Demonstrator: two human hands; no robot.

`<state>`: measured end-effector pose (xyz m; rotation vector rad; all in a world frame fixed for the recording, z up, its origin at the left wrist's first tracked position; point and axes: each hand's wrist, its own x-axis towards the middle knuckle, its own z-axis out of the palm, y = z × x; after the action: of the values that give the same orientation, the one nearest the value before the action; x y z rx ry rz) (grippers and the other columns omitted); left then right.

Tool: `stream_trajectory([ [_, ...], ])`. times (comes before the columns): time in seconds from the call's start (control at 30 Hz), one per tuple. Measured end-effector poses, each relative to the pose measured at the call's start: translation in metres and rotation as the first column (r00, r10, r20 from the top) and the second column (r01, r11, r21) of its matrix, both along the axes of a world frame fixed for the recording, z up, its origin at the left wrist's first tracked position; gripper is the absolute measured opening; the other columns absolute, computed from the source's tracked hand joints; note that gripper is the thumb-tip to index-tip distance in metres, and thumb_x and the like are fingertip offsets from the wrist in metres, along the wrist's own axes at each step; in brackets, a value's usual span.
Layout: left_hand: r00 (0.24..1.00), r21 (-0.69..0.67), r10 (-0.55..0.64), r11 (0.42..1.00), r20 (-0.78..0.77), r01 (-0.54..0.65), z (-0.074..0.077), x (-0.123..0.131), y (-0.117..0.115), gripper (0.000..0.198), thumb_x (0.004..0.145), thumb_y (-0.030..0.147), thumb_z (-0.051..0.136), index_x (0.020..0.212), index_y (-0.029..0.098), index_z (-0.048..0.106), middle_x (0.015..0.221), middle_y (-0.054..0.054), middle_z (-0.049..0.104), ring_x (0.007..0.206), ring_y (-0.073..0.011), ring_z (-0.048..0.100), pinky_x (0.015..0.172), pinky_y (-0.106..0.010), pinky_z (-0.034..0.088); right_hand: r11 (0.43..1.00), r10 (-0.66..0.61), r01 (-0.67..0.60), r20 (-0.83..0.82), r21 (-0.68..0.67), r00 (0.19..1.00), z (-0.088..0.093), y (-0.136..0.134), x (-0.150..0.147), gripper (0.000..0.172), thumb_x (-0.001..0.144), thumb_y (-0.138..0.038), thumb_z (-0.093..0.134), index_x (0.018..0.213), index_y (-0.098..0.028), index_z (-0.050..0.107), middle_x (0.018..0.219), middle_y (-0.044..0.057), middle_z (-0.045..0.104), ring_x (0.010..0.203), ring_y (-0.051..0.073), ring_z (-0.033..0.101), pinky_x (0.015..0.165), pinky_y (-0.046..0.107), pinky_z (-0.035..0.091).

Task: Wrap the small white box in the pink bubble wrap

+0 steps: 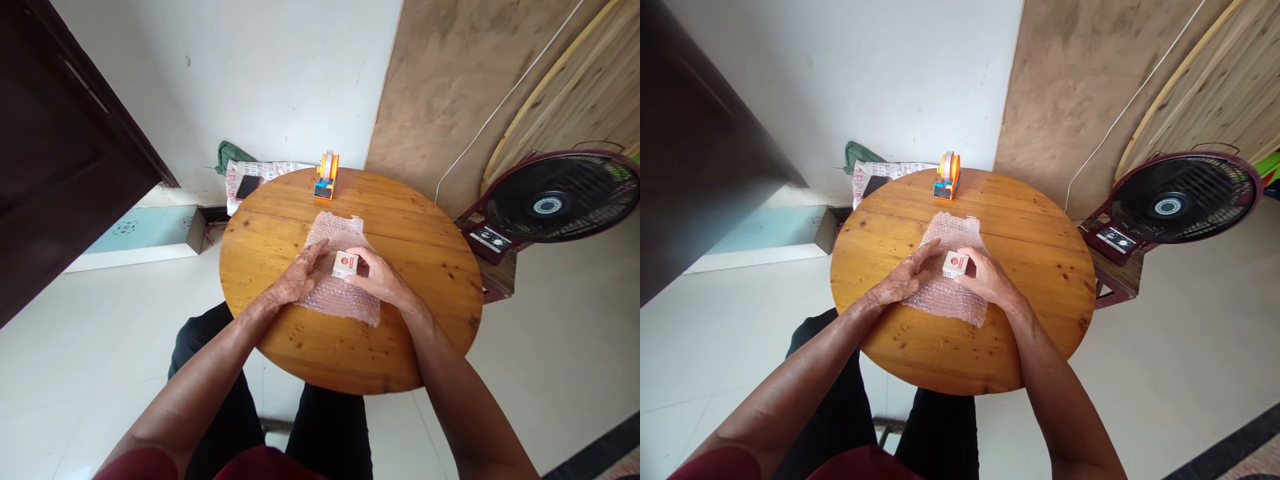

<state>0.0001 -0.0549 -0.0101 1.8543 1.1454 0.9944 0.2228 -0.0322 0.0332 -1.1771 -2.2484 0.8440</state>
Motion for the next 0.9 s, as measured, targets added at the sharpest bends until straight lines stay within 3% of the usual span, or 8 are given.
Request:
stream_trajectory([
  [0.13, 1.0, 0.008, -0.009, 1.0, 0.004, 0.009, -0.003, 0.001, 0.001, 0.071, 0.079, 0.019, 0.054, 0.146, 0.021, 0.03, 0.136, -0.009, 0.054, 0.129, -0.0287, 0.047, 0.112, -0.051, 0.035, 1.0, -0.008, 0.008, -0.01, 0.002, 1.0, -0.005, 0.003, 0.0, 0.045, 0.072, -0.026, 0.067, 0.116, -0.025, 0.057, 0.104, 0.002, 0.067, 0.091, 0.021, 0.063, 0.082, 0.035, 0.049],
  [0.43, 0.978, 0.058, 0.041, 0.998, -0.202, -0.029, 0.002, 0.002, 0.001, 0.07, 0.08, 0.019, 0.051, 0.147, 0.025, 0.031, 0.137, -0.007, 0.054, 0.128, -0.0284, 0.048, 0.111, -0.051, 0.037, 1.0, 0.004, -0.004, -0.011, 0.018, 1.0, -0.007, 0.004, -0.003, 0.045, 0.073, -0.028, 0.068, 0.116, -0.025, 0.057, 0.104, 0.002, 0.067, 0.091, 0.021, 0.061, 0.083, 0.035, 0.048],
  [0.7, 0.981, 0.085, 0.01, 0.996, -0.196, 0.007, 0.003, 0.001, 0.001, 0.066, 0.081, 0.018, 0.047, 0.146, 0.018, 0.032, 0.138, -0.01, 0.052, 0.128, -0.0258, 0.048, 0.112, -0.048, 0.036, 0.999, 0.001, 0.0, -0.022, 0.033, 1.0, -0.006, 0.002, -0.004, 0.047, 0.074, -0.026, 0.066, 0.12, -0.024, 0.056, 0.112, 0.004, 0.066, 0.1, 0.023, 0.061, 0.09, 0.038, 0.046],
  [0.9, 0.995, 0.017, -0.002, 1.0, -0.098, 0.003, 0.008, 0.001, -0.003, 0.067, 0.081, 0.015, 0.044, 0.146, 0.019, 0.03, 0.139, -0.009, 0.052, 0.13, -0.0241, 0.047, 0.112, -0.048, 0.037, 0.998, 0.008, -0.014, -0.092, -0.065, 0.996, -0.01, 0.005, 0.002, 0.071, 0.07, -0.027, 0.072, 0.136, -0.022, 0.046, 0.133, 0.011, 0.055, 0.117, 0.026, 0.056, 0.099, 0.043, 0.044],
])
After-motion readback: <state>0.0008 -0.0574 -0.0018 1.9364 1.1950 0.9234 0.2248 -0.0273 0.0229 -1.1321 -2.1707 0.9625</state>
